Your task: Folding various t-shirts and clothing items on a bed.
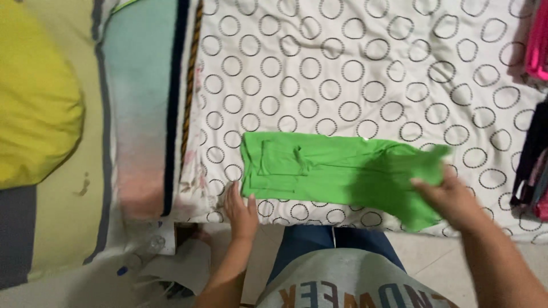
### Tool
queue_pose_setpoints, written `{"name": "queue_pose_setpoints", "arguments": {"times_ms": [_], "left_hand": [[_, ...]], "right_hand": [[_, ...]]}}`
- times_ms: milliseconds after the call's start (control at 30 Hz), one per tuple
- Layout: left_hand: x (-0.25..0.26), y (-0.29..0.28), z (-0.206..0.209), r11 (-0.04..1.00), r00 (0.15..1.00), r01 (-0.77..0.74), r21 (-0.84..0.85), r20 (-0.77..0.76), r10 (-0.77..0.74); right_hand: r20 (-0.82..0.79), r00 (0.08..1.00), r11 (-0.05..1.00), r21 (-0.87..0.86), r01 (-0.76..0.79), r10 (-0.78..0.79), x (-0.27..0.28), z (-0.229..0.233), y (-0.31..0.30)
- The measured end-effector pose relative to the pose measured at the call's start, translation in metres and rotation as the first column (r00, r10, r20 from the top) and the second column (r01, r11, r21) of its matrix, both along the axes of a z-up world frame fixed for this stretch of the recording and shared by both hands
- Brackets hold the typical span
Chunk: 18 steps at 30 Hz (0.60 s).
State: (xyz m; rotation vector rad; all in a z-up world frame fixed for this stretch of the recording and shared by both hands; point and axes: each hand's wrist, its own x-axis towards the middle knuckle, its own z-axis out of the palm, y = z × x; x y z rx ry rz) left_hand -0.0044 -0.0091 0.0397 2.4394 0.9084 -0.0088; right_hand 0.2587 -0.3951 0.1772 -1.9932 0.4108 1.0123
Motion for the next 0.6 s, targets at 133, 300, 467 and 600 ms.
{"name": "queue_pose_setpoints", "arguments": {"times_ms": [133,300,467,600], "left_hand": [[-0.029,0.004,-0.008,0.981,0.987,-0.160,-0.114,0.010,0.162],[-0.041,0.006,-0.039,0.780,0.854,-0.403,-0.478,0.109,0.508],[-0.043,0.006,-0.056,0.661,0.785,-0.438,-0.610,0.099,0.611],[-0.026,0.013,-0.038,0.551,0.782,-0.457,-0.699,-0.020,0.623]], "right_hand": [[-0.070,0.983,0.985,0.040,-0.169,0.172,-0.026,-0.015,0.108],[0.422,0.817,0.893,0.037,-0.449,0.393,-0.072,-0.105,0.231],[0.314,0.836,0.888,-0.055,-0.457,0.450,-0.097,-0.123,0.313],[0.286,0.829,0.827,0.165,-0.537,0.480,-0.100,-0.109,0.337]]}}
